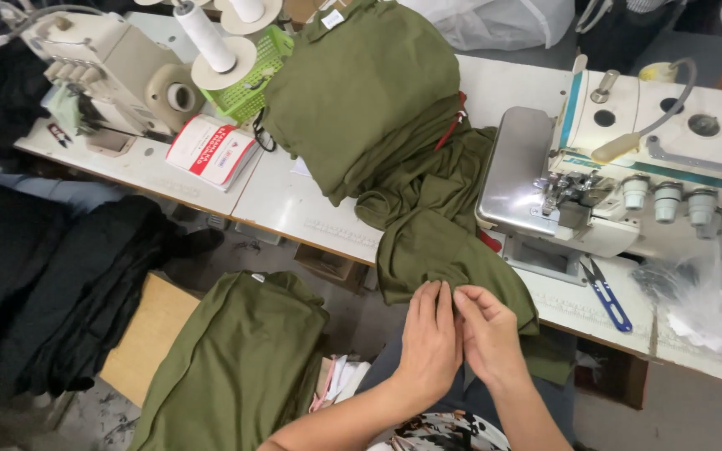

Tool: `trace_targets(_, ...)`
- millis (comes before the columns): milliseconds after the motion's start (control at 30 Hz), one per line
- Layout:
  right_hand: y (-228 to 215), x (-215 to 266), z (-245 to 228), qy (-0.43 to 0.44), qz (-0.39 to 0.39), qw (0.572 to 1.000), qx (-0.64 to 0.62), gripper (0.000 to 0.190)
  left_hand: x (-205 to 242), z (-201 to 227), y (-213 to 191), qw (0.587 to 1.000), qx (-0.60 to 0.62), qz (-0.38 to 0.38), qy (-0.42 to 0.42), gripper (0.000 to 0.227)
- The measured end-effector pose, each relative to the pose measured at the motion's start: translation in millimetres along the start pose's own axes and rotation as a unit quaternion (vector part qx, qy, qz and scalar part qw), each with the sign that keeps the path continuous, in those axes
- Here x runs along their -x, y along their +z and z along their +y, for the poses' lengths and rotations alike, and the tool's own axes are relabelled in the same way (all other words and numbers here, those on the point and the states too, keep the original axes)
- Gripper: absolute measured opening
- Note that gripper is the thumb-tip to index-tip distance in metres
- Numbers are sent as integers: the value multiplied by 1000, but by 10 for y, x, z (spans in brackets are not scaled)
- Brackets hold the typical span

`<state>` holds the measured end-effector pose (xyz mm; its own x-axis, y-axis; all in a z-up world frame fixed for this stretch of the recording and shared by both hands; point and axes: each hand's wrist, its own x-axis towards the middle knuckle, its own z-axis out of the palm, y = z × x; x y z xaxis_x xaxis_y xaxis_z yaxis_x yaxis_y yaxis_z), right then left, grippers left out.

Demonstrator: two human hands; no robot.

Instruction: A worker is inspecting olive green fabric pieces and trimming loose threads using thread nippers at a sewing workstation.

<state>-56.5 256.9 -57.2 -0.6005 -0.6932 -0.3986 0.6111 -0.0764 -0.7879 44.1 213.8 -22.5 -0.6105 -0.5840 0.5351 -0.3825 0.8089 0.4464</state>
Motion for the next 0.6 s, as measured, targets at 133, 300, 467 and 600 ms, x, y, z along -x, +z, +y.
trace_targets(133,215,147,-111,20,-1,1000,12,31,-36,-234,194,990,25,129,-43,25)
trace_targets(300,278,269,-374,-293,26,867,401,26,-294,-501,-81,950,236,-58,-195,21)
trace_targets(467,100,-6,-409,-275,-106,862,412,23,-580,-455,-615,931,275,-153,-184,19)
trace_targets(600,135,104,-726,-271,-229,875,330,13,-775,-476,-1054,862,382,-253,-215,14)
